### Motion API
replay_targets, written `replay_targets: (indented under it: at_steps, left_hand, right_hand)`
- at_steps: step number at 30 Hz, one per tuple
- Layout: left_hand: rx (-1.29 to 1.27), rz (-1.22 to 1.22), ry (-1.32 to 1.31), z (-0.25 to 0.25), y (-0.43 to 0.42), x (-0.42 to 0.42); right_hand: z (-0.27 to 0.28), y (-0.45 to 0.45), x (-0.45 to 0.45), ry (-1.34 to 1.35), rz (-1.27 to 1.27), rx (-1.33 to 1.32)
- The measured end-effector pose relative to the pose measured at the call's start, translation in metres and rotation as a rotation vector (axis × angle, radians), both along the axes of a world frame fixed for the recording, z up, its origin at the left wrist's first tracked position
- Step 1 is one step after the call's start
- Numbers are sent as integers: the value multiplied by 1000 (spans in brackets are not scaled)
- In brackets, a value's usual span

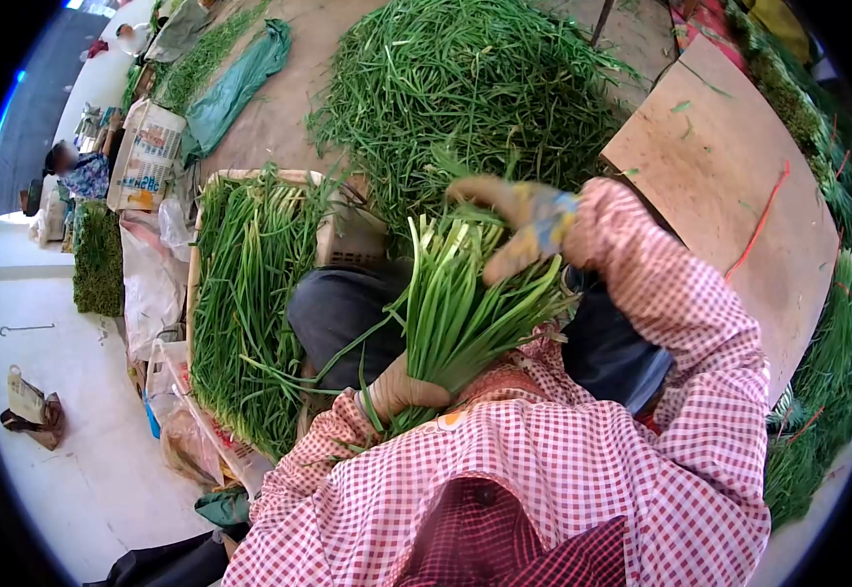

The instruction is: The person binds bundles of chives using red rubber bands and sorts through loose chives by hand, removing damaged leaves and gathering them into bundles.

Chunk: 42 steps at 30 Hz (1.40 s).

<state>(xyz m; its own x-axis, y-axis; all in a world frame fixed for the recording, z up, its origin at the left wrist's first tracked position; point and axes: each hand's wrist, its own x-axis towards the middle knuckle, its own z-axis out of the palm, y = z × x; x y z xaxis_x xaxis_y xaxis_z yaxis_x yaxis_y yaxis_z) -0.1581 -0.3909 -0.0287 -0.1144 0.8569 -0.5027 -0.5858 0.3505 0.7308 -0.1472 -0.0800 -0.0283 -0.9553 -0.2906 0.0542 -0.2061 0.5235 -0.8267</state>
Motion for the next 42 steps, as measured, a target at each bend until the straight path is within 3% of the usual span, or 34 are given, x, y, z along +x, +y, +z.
replay_targets:
  at_steps: [2,3,7,9,10,12,14,15,17,19,22,24,25,27,28,29,30,32,34,35,36,37,39,40,42]
  left_hand:
    - [0,6,-52,9,0,2]
    - [-38,53,-91,13,-1,3]
    - [-85,100,-142,16,-1,1]
    - [-47,83,-80,-7,-9,-1]
    - [-8,62,-6,-16,-12,-1]
    - [-25,131,-34,-11,-14,3]
    - [-43,208,-61,1,-12,6]
    - [-50,227,-28,9,-6,6]
    - [-48,261,-1,11,-2,6]
    - [5,275,-23,6,2,5]
    - [39,205,126,-1,7,4]
    - [61,147,132,-20,3,4]
    - [73,123,136,-21,1,4]
    - [48,85,197,-15,-2,4]
    - [17,71,255,-10,-1,4]
    - [28,78,258,-7,2,6]
    - [17,228,-19,-5,6,10]
    - [4,371,-308,-9,8,23]
    - [332,407,-368,-18,10,28]
    - [444,415,-389,-18,12,26]
    - [166,555,-626,-16,14,23]
    - [92,499,-519,-16,9,23]
    - [-53,369,-315,-17,-1,22]
    - [-114,107,61,-47,-12,22]
    - [-169,-149,417,-64,-20,26]
  right_hand:
    - [-13,-33,-7,81,80,-219]
    - [-12,-29,-3,-232,31,-66]
    - [-27,-43,-8,-299,-53,35]
    - [-56,-45,-23,-891,-540,-515]
    - [-50,-34,-28,-724,-494,-350]
    - [-49,2,-40,-383,-660,-214]
    - [-38,48,-44,-4,-925,-290]
    - [-28,59,-38,99,-920,-333]
    - [0,48,-14,-155,-553,-453]
    - [5,1,9,-6,-149,-305]
    - [6,-54,20,46,-46,-303]
    - [4,-67,17,-679,-326,-647]
    - [7,-65,8,-676,-468,-891]
    - [-7,-27,-15,-550,-852,-1120]
    - [-7,-9,-16,-356,-980,-907]
    - [-9,12,-21,-262,-876,-862]
    - [-16,21,-22,-319,-712,-724]
    - [-2,13,-25,-431,-344,-344]
    - [12,-9,-33,-505,-20,38]
    - [9,-18,-29,-428,63,72]
    - [-6,-28,-25,-457,107,-60]
    - [-10,-40,-22,-490,156,-196]
    - [-8,-43,-14,-536,70,-112]
    - [-16,-43,-8,-413,60,16]
    - [-31,-43,3,-369,52,64]
